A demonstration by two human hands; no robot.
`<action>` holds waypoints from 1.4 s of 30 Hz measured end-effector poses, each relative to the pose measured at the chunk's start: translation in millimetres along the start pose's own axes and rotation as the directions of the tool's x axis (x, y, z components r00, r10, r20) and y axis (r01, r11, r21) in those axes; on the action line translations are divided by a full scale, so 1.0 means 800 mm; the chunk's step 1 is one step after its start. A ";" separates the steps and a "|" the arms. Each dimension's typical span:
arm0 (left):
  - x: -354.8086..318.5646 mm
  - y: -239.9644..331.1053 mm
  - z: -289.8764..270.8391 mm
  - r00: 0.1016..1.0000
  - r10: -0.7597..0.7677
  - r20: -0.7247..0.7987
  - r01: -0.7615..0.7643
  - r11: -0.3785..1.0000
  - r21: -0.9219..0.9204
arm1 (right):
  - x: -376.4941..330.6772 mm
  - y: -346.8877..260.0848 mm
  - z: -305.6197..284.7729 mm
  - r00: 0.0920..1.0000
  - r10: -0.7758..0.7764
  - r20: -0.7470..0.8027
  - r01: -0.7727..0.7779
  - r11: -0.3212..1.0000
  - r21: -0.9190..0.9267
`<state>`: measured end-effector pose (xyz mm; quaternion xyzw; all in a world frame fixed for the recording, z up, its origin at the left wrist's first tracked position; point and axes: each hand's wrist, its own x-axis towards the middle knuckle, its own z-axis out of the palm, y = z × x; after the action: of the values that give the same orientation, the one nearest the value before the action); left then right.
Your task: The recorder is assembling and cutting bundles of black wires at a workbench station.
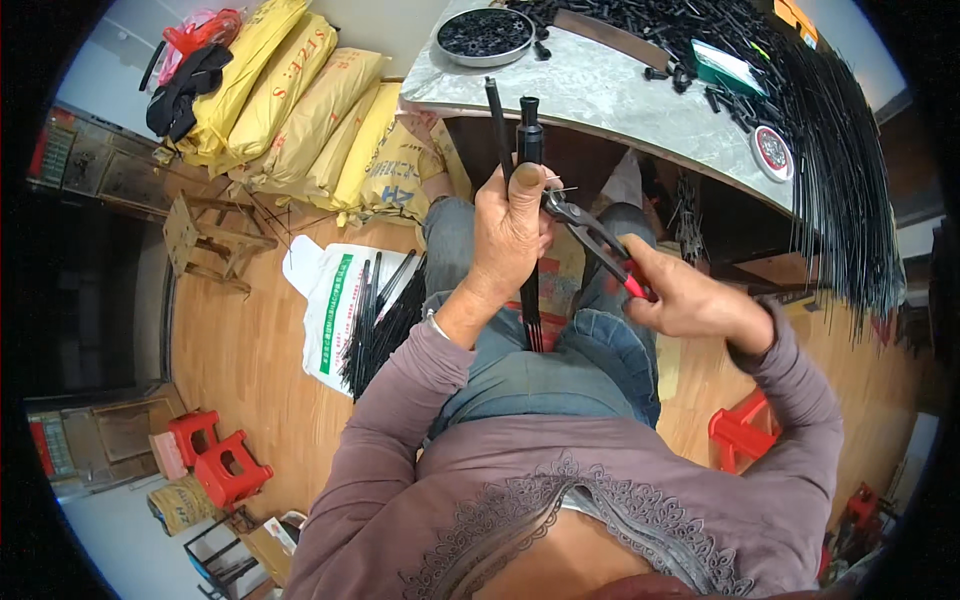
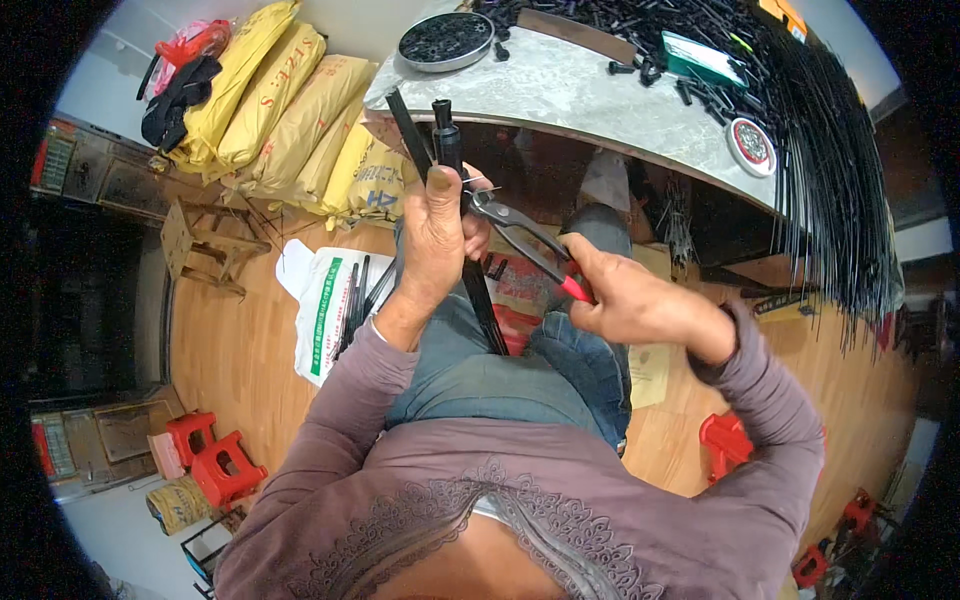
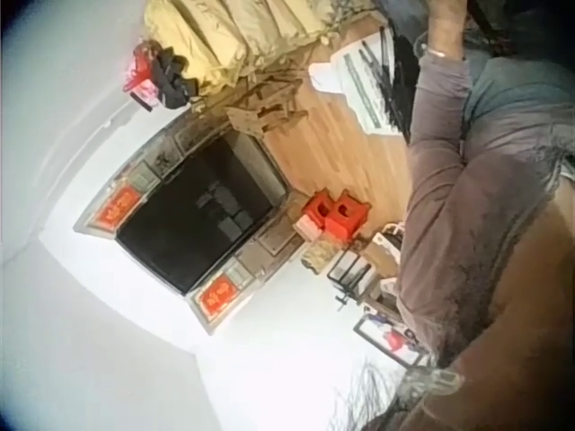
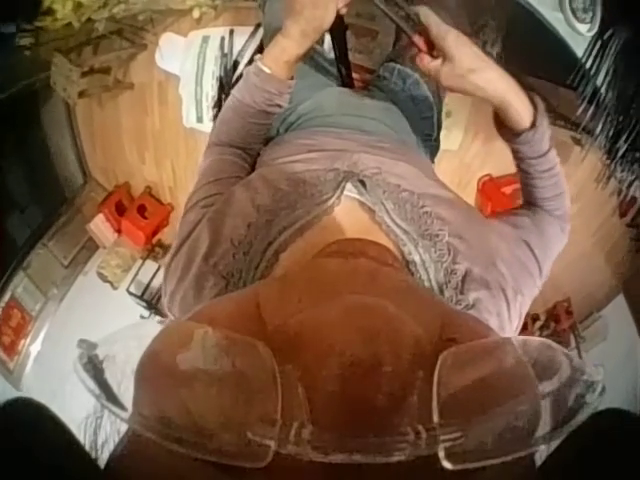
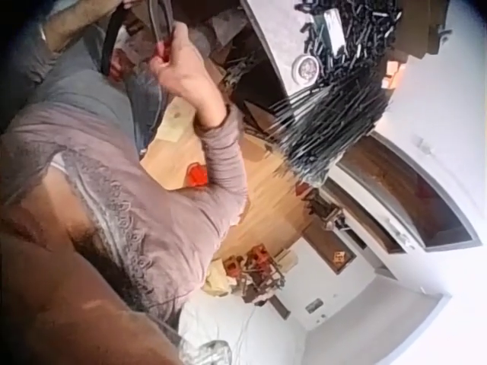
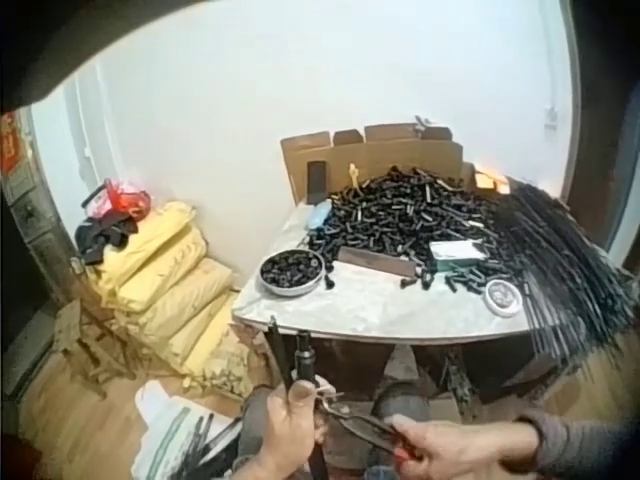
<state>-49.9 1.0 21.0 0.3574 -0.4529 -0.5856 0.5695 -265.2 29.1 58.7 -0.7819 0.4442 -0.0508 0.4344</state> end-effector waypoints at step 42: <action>-0.003 0.001 -0.016 0.999 0.012 0.039 -0.012 1.000 -0.013 | -0.019 -0.021 0.004 0.975 -0.069 -0.212 0.122 0.961 0.248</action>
<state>-37.8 1.8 17.0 0.3395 -0.4625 -0.5918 0.5662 -261.9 45.8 73.2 -0.7298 0.4370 -0.2081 0.4828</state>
